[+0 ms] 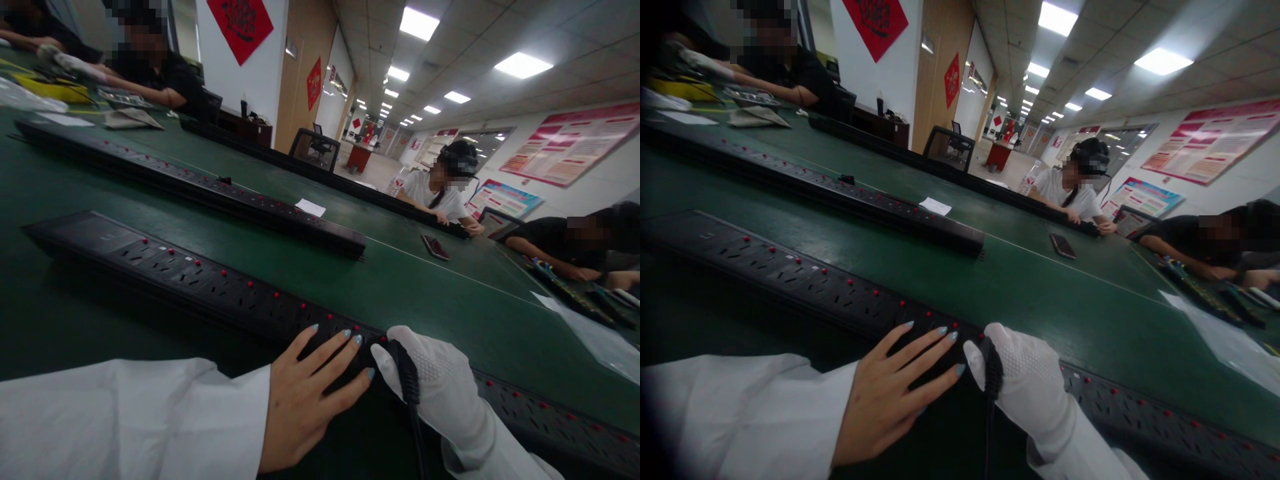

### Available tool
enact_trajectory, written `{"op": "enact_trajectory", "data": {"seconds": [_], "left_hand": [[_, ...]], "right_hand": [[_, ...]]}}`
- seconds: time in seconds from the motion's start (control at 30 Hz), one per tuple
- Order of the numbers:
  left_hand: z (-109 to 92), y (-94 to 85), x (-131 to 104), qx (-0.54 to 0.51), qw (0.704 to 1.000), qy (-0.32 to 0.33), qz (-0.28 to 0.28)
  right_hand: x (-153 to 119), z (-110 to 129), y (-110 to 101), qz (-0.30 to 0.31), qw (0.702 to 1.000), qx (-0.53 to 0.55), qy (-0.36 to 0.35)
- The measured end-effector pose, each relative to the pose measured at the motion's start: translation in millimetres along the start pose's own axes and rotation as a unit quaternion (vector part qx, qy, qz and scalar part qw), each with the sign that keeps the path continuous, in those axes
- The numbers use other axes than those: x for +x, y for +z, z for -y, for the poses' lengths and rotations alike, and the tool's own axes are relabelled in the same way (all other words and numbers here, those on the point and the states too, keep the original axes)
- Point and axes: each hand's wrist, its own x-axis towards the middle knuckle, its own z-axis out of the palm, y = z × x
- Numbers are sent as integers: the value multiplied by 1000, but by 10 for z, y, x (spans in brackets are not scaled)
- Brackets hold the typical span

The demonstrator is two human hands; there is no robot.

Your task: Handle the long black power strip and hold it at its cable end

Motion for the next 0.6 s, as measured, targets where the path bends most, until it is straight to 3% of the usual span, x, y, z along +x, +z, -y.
{"op": "enact_trajectory", "data": {"seconds": [0.6], "left_hand": [[3, 0, -3, 14, 1000, 1, -6]], "right_hand": [[8, 6, -7, 8, 1000, -10, -4]]}}
